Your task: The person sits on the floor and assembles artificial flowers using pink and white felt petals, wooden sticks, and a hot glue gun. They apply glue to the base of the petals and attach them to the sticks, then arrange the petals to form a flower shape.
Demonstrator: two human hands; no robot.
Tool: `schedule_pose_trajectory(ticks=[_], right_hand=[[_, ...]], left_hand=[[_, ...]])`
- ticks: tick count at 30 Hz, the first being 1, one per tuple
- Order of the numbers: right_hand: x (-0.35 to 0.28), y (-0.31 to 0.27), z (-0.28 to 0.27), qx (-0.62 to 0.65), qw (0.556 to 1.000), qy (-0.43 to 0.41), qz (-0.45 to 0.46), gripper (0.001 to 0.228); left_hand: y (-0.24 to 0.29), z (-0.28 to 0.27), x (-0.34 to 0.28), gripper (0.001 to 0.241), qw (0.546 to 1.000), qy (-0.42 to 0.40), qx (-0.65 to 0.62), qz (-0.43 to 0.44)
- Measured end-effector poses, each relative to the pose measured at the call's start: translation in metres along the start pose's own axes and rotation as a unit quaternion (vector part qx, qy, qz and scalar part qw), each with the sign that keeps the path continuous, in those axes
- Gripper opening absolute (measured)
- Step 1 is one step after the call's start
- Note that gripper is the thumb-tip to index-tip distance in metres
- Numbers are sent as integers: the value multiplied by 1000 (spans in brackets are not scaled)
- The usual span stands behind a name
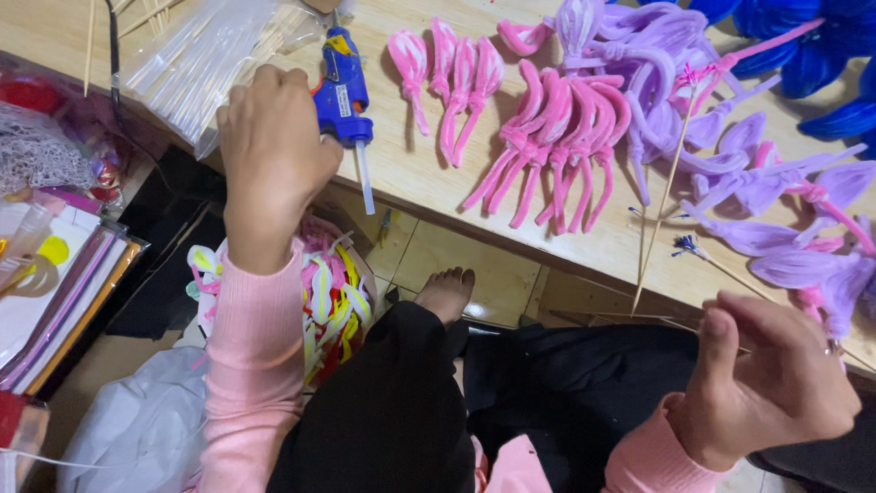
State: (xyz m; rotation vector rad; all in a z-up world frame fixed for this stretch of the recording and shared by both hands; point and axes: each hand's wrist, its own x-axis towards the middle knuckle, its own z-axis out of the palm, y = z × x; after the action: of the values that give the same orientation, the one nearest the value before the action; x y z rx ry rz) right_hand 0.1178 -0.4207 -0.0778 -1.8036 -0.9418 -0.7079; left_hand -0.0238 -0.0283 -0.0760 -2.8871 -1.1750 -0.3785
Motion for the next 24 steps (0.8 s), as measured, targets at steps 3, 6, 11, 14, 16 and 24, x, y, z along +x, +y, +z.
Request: schedule_pose_trajectory(ticks=[3, 6, 11, 14, 16, 24], right_hand=[[-16, 12, -11, -17, 1000, 11, 6, 32], [-34, 28, -22, -8, 1000, 13, 5, 28], [-74, 51, -37, -2, 986, 52, 161, 24], [-94, 51, -41, -40, 960, 61, 271, 24], [-100, 55, -39, -25, 964, 52, 259, 26], [-88, 48, -33, -34, 980, 9, 196, 23]], left_hand=[[-9, 9, 13, 42, 1000, 12, -10, 10], [-9, -9, 7, 32, 989, 13, -129, 68], [-7, -53, -18, 42, 855, 26, -514, 59], [5, -71, -22, 19, 824, 54, -562, 51], [1, -66, -7, 17, 843, 51, -532, 64], [-19, -18, 39, 13, 817, 37, -570, 79]])
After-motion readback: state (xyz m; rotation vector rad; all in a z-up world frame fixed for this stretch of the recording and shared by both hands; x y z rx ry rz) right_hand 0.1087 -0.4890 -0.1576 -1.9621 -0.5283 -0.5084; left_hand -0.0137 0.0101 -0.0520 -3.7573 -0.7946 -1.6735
